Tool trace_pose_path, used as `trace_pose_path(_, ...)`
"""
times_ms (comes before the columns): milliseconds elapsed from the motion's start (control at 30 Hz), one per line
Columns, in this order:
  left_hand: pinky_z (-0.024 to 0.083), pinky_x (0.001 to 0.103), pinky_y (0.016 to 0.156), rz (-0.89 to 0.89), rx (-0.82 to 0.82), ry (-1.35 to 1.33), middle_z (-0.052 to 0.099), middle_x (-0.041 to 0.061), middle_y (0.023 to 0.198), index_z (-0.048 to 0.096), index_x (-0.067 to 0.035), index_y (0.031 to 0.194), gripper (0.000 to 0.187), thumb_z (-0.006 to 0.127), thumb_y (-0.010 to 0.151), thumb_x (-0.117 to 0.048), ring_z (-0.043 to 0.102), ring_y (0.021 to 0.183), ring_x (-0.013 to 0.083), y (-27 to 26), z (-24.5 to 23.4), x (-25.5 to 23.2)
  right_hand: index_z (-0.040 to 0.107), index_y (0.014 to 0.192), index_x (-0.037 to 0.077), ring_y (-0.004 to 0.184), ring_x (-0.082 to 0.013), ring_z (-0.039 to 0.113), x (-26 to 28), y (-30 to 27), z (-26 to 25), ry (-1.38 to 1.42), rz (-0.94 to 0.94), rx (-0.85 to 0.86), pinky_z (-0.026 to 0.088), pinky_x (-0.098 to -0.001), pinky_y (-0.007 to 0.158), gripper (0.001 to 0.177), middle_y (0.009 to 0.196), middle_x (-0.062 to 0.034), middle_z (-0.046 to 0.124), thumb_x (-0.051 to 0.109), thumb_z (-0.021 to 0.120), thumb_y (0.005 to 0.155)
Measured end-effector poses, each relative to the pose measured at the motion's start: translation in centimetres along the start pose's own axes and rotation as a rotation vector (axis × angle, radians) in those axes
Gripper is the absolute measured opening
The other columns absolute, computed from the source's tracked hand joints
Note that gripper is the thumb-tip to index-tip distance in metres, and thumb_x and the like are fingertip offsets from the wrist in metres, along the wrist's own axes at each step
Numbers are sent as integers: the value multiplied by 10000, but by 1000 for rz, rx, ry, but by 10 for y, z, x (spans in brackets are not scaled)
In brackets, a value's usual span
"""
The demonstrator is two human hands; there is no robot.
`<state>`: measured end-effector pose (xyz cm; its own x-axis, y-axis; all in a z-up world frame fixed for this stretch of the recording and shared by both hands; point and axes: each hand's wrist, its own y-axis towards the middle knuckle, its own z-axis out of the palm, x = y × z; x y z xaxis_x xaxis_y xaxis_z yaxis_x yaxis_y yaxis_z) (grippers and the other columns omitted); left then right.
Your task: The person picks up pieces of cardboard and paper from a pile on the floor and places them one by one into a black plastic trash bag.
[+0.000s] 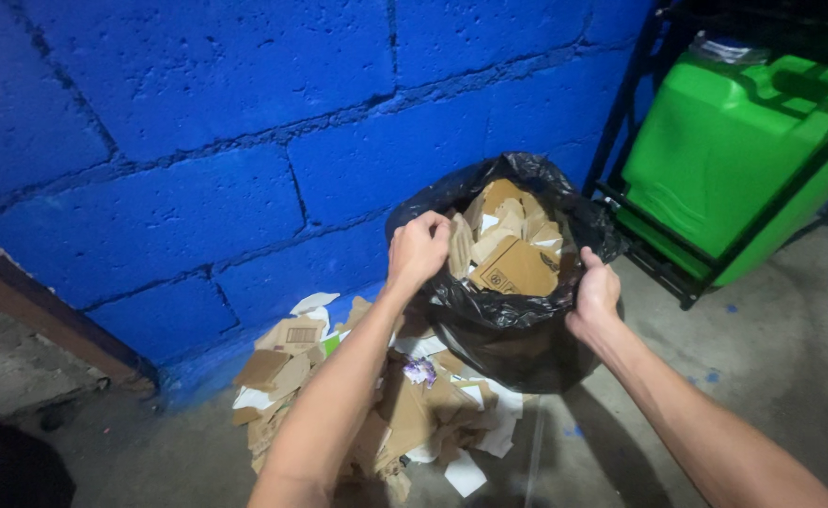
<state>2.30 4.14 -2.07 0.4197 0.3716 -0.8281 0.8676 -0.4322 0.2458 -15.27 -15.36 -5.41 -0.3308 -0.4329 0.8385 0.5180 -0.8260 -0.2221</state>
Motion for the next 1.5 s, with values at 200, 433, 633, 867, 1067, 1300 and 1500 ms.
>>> trace_pose_path(200, 551, 482, 880, 5, -47, 48, 759, 185, 973, 780, -179, 1052, 284, 596, 910, -343, 719, 976, 396, 2, -13, 26, 583, 1113, 31, 839, -257, 621, -17, 20, -8, -32, 27, -10, 566, -453, 751, 266, 951, -104, 631, 293, 585, 1065)
trace_pose_path(433, 545, 470, 912, -8, -224, 37, 761, 174, 1057, 766, -129, 1074, 306, 594, 910, -321, 713, 1023, 389, 8, -26, 73, 593, 1086, 27, 765, -184, 596, -32, 36, -14, -103, -98, 34, 524, -356, 658, 250, 925, -69, 634, 257, 675, 1030)
trace_pose_path(633, 503, 452, 1007, -188, -1, 59, 679, 226, 1274, 601, -77, 1365, 771, 712, 808, -599, 652, 1190, 384, 5, -31, 97, 578, 1099, 22, 821, -232, 635, -39, 7, 12, -391, -189, 97, 537, -375, 682, 349, 958, -102, 641, 224, 751, 873)
trace_pose_path(867, 491, 449, 1014, -334, 285, -47, 553, 265, 1386, 341, -76, 1537, 1140, 832, 707, -683, 599, 1244, 382, 0, -4, 95, 487, 1322, -86, 1163, -327, 620, -51, -14, 26, -1086, -392, 349, 469, -421, 1034, 923, 1233, -192, 597, 499, 886, 729)
trace_pose_path(1067, 548, 398, 925, -265, 299, -47, 787, 160, 1045, 786, -94, 1095, 460, 743, 766, -412, 752, 1021, 302, -3, 33, 102, 474, 1266, -150, 1175, -414, 575, -62, -35, 38, -1546, -466, 391, 493, -455, 1019, 1132, 1270, -280, 488, 619, 921, 565)
trace_pose_path(1300, 564, 410, 850, -149, 243, -139, 774, 196, 958, 753, -72, 1055, 349, 637, 863, -339, 766, 938, 328, -10, 63, 73, 523, 1228, -99, 1214, -386, 515, -73, -48, 54, -1902, -467, 415, 459, -515, 984, 1171, 1247, -233, 481, 784, 851, 533)
trace_pose_path(1500, 551, 419, 789, 15, 348, -315, 759, 206, 948, 721, -74, 1098, 387, 619, 885, -381, 760, 912, 332, -20, 67, 60, 582, 1199, 12, 1152, -386, 540, -102, -32, 52, -1796, -671, 223, 449, -548, 918, 882, 1202, -194, 512, 609, 865, 615)
